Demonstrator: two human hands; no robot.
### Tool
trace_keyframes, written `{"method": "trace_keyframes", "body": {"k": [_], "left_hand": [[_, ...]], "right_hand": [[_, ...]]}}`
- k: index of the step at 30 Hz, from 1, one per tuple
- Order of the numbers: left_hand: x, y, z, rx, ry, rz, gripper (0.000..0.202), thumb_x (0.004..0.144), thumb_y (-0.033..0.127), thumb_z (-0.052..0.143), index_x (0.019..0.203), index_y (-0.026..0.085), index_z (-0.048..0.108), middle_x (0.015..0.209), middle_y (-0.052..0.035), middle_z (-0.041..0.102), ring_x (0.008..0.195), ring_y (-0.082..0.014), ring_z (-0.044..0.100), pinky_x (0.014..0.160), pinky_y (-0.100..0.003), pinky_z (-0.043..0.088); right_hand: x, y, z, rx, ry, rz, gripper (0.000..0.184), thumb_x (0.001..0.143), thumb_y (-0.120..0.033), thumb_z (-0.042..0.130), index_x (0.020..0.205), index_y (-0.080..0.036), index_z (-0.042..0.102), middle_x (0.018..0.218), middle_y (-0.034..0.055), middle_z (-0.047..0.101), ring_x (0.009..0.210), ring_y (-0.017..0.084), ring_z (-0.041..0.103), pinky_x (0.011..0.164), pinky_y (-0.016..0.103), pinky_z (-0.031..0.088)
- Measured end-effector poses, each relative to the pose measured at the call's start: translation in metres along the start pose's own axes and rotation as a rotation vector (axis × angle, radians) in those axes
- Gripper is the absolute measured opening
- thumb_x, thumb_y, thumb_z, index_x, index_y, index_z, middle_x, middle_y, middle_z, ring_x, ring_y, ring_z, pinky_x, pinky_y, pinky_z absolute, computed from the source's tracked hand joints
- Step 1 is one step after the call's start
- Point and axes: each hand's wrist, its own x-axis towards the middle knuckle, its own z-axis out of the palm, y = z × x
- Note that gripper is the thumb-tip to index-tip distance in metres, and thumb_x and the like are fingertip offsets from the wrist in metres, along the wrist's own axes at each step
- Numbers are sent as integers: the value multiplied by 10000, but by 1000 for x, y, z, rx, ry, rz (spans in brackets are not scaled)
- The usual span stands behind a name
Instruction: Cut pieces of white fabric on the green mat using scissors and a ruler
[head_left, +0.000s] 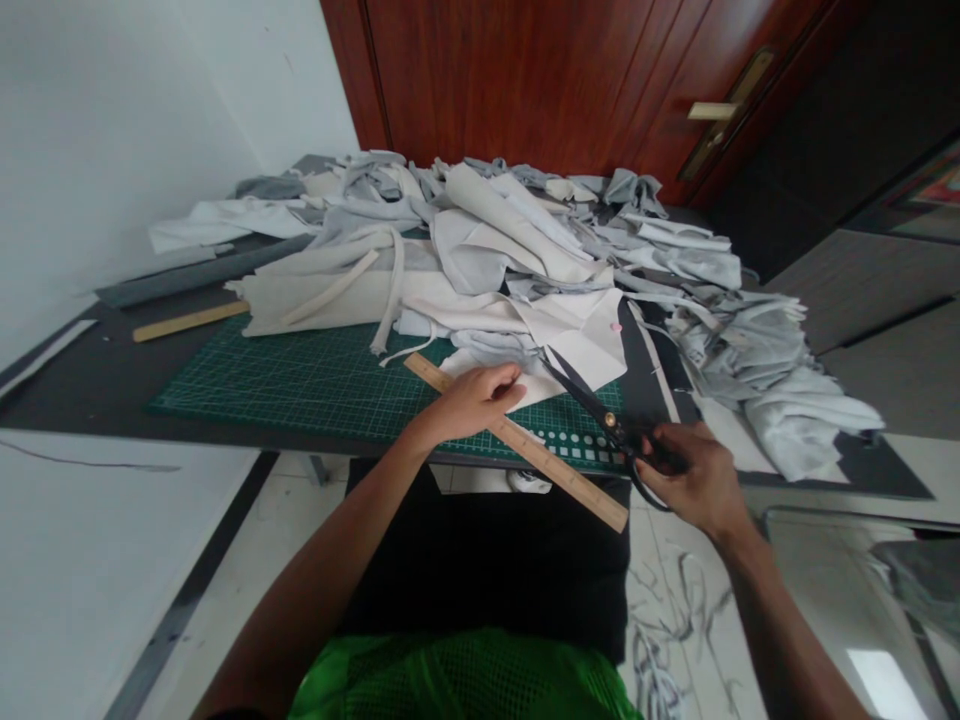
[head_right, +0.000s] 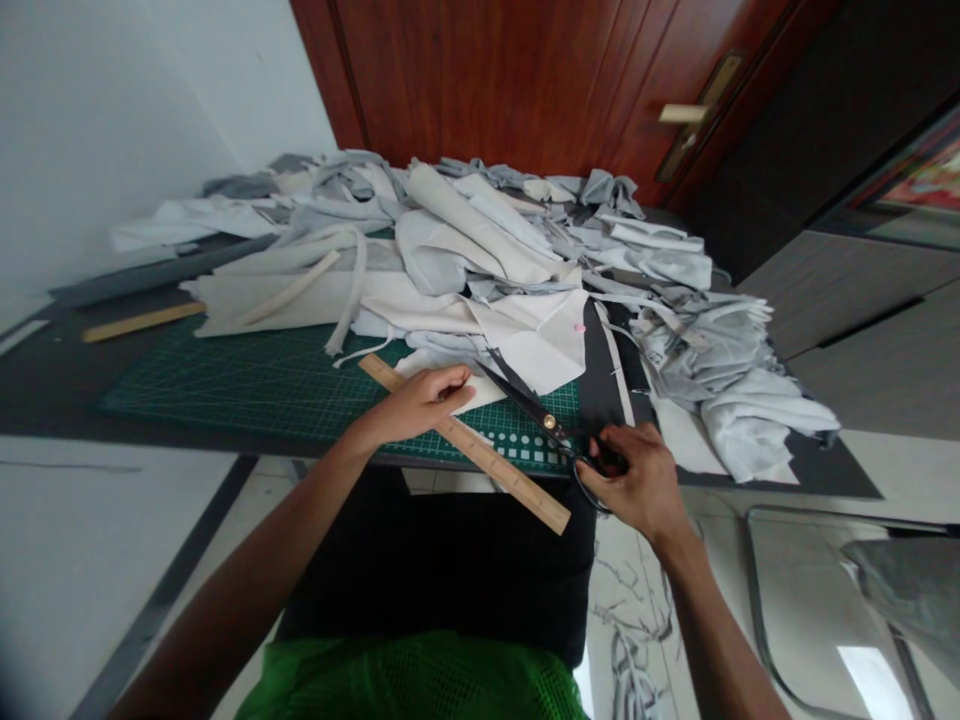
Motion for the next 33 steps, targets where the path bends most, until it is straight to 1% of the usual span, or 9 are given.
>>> {"method": "trace_keyframes", "body": {"k": [4, 8, 12, 18, 26, 29, 33], "left_hand": [[0, -1, 0, 6, -3, -14, 261, 1010, 354, 426, 789, 213, 433, 716, 39, 444, 684, -138, 468, 657, -293, 343], [0, 2, -2, -1, -2, -23, 271, 1028, 358, 397, 803, 213, 442, 746, 29, 468, 726, -146, 496, 687, -294, 367], [0, 3, -2, -7, -5, -29, 265, 1030, 345, 399, 805, 214, 444, 748, 24, 467, 727, -148, 494, 688, -294, 371], [-1, 1, -2, -10, -11, -17, 260, 1036, 354, 403, 824, 213, 453, 763, 23, 475, 743, -150, 504, 705, -298, 375], [-2, 1, -2, -4, -8, -20, 249, 1036, 356, 402, 844, 211, 465, 761, 23, 477, 740, -151, 498, 700, -291, 377], [-2, 0, -2, -18, -8, -15, 251, 1033, 357, 403, 845, 208, 477, 761, 21, 472, 735, -148, 489, 686, -283, 374], [-2, -1, -1, -28, -8, -10, 265, 1030, 368, 404, 830, 208, 472, 751, 21, 461, 724, -147, 478, 669, -277, 374]], "right_hand": [[-13, 16, -17, -192, -52, -84, 322, 865, -478, 668, 686, -220, 596, 618, 30, 642, 590, 205, 551, 689, 362, 388], [-14, 24, -23, -296, -60, -99, 400, 883, -552, 657, 662, -221, 619, 614, 41, 651, 603, 213, 569, 733, 378, 385], [-11, 23, -22, -306, -56, -107, 429, 893, -579, 634, 657, -220, 634, 610, 43, 658, 580, 201, 555, 758, 387, 387], [-8, 17, -22, -312, -68, -114, 380, 864, -542, 659, 665, -219, 651, 621, 59, 666, 597, 213, 536, 733, 389, 372], [-2, 16, -24, -339, -76, -170, 397, 896, -539, 632, 659, -221, 636, 563, 36, 632, 533, 189, 502, 742, 392, 373], [-1, 16, -24, -365, -77, -202, 430, 917, -564, 609, 668, -215, 637, 559, 39, 638, 528, 184, 508, 744, 390, 372], [-1, 18, -24, -406, -107, -209, 470, 936, -602, 574, 684, -214, 650, 576, 37, 666, 532, 176, 515, 739, 382, 366]]}}
